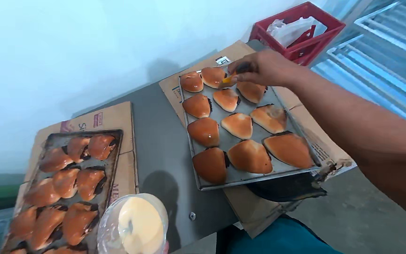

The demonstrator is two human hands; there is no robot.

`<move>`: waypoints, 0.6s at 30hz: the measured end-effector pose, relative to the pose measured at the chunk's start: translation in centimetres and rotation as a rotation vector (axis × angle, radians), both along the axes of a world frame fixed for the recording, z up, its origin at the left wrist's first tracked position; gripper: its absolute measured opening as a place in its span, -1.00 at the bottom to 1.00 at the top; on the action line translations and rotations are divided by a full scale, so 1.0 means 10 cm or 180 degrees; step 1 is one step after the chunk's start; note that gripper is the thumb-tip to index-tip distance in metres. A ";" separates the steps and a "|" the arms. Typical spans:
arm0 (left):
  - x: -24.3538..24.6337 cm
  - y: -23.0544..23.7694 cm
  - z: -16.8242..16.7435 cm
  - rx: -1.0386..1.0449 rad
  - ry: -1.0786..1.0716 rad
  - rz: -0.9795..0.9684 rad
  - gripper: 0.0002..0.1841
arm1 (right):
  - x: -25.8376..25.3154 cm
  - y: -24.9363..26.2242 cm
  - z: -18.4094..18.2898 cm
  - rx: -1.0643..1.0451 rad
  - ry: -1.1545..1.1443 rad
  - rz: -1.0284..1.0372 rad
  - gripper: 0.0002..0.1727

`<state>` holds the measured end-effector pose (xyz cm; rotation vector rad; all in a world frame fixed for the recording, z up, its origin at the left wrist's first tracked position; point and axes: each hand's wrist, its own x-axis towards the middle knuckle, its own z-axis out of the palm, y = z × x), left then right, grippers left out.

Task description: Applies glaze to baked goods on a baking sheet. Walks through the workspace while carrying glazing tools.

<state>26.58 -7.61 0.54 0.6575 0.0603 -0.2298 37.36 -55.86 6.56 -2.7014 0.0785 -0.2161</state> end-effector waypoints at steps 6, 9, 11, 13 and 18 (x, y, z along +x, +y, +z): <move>0.02 -0.30 -0.03 0.0288 0.0103 -0.0015 -0.59 | 0.28 0.04 -0.23 -0.0552 -0.0004 0.0479 -0.70; 0.16 -0.58 -0.14 0.0770 0.0024 -0.0040 -0.50 | -0.18 -0.07 -0.23 -0.0555 -0.0127 0.0750 -0.72; 0.28 -0.77 -0.18 0.0985 -0.0122 -0.0165 -0.57 | -0.66 -0.11 0.02 -0.0107 -0.0393 0.0689 -0.67; 0.38 -1.00 -0.19 0.1081 -0.0219 -0.0337 -0.67 | -1.08 -0.03 0.31 0.0459 -0.0841 0.0751 -0.64; 0.42 -1.58 -0.07 0.1156 -0.0360 -0.0796 -0.68 | -1.55 0.63 0.50 0.0920 -0.1472 0.1236 -0.72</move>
